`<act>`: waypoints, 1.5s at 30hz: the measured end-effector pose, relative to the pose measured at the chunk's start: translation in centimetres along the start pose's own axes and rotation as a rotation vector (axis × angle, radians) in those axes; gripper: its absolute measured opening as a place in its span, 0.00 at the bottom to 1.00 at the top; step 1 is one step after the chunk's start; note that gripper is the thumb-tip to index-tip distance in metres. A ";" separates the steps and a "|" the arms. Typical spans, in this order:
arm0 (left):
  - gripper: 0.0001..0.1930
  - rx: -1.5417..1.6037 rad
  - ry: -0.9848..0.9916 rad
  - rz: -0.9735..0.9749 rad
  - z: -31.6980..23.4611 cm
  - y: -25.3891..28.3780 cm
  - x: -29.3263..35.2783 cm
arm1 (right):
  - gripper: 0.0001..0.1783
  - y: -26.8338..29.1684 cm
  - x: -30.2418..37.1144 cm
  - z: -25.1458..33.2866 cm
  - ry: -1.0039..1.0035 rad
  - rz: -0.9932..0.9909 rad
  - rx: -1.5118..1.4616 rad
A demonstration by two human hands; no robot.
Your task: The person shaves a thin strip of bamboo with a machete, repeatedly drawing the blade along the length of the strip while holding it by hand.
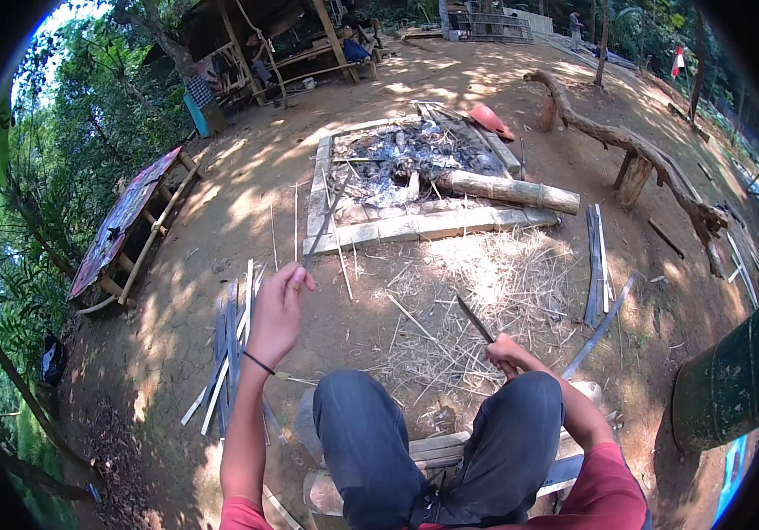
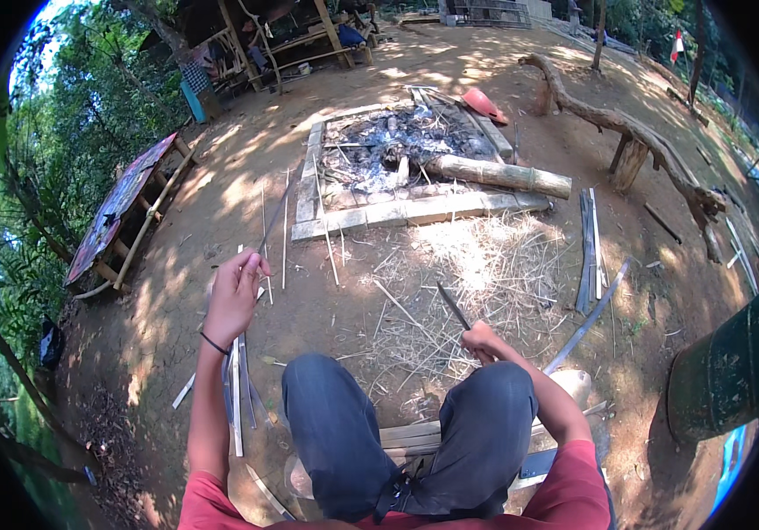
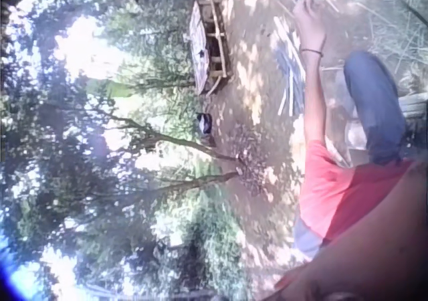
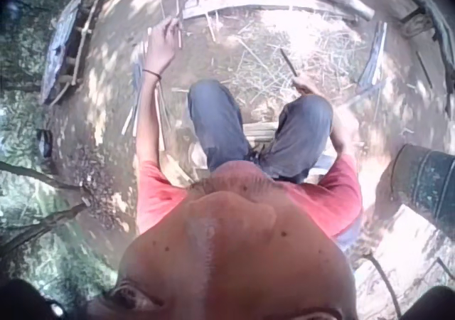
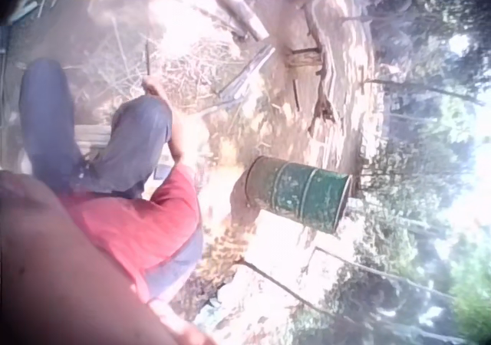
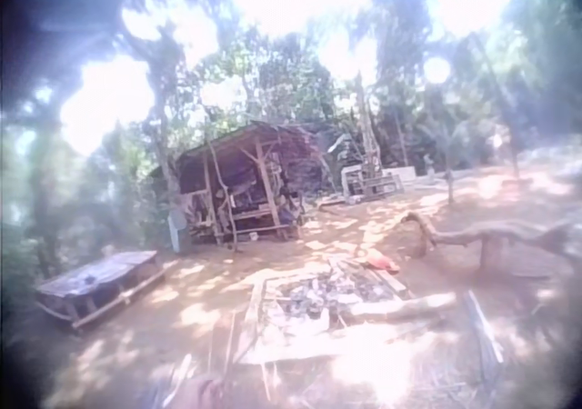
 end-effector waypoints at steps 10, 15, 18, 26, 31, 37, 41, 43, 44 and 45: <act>0.09 -0.730 -0.118 0.337 15.7 -10.1 -1.3 | 0.16 -11.9 -3.7 -17.3 -0.185 -0.268 0.605; 0.09 -0.769 -0.167 0.575 21.7 -14.6 2.5 | 0.17 -15.4 -1.4 -20.1 -0.292 -0.233 0.694; 0.09 -0.730 -0.183 0.642 22.2 -17.0 4.1 | 0.13 -16.8 -0.8 -20.8 -0.276 -0.318 0.775; 0.09 -0.648 -0.294 0.678 20.3 -19.5 3.6 | 0.11 -18.0 -5.3 -23.5 -0.222 -0.218 0.888; 0.12 -0.690 -0.259 0.725 20.7 -18.7 4.6 | 0.17 -19.3 -5.2 -23.3 -0.299 -0.087 1.033; 0.12 -0.685 -0.392 0.690 18.1 -19.5 1.4 | 0.21 -14.3 -6.3 -20.1 -0.217 -0.423 1.087; 0.10 -0.640 -0.332 0.716 20.5 -17.7 4.0 | 0.19 -6.6 1.9 1.6 0.349 -0.424 0.455; 0.10 -0.685 -0.402 0.712 19.8 -17.3 2.6 | 0.24 -1.7 7.5 12.1 0.543 -0.563 0.333; 0.10 -0.699 -0.402 0.712 19.7 -17.1 2.5 | 0.25 -1.0 10.1 16.4 0.671 -0.594 0.420; 0.10 -0.718 -0.412 0.710 19.0 -17.3 1.4 | 0.27 -0.7 11.9 19.9 0.791 -0.628 0.517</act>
Point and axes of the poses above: each hand's wrist, its own x-axis away from the middle knuckle, its own y-axis out of the back of the hand, z = x × y, the point moved 5 cm from there along -x, towards the middle knuckle, and after that the axes turned 7 degrees about x, right-handed, at the moved point
